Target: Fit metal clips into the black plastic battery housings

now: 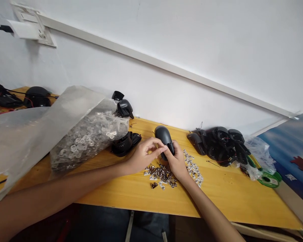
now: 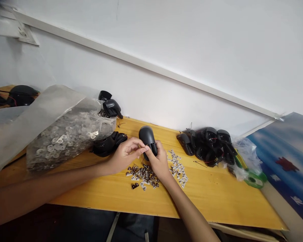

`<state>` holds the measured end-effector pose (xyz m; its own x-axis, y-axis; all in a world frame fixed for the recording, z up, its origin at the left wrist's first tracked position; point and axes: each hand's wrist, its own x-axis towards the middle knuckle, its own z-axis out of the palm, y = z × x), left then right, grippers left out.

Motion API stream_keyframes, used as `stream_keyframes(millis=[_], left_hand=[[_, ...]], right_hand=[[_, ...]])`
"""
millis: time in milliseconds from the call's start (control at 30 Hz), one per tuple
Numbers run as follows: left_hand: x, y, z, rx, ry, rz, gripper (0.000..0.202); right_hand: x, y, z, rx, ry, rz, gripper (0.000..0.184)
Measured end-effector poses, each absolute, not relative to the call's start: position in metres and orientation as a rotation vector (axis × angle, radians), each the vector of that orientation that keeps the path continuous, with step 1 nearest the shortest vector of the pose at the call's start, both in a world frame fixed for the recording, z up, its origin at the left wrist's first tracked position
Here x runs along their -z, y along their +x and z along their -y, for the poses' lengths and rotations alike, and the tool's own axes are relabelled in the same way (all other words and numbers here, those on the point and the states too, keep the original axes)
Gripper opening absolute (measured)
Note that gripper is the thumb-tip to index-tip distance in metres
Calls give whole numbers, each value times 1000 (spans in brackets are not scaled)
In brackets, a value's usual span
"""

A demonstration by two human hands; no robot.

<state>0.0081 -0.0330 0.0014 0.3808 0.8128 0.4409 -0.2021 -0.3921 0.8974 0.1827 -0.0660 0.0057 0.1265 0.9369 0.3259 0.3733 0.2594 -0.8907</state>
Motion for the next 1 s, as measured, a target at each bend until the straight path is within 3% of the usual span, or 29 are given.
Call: stream_keyframes(millis=[1000], left_hand=[[0,7,31,-1127,1540,-565,31]], right_hand=[[-8,186,67,-636,-1325,1421,35]])
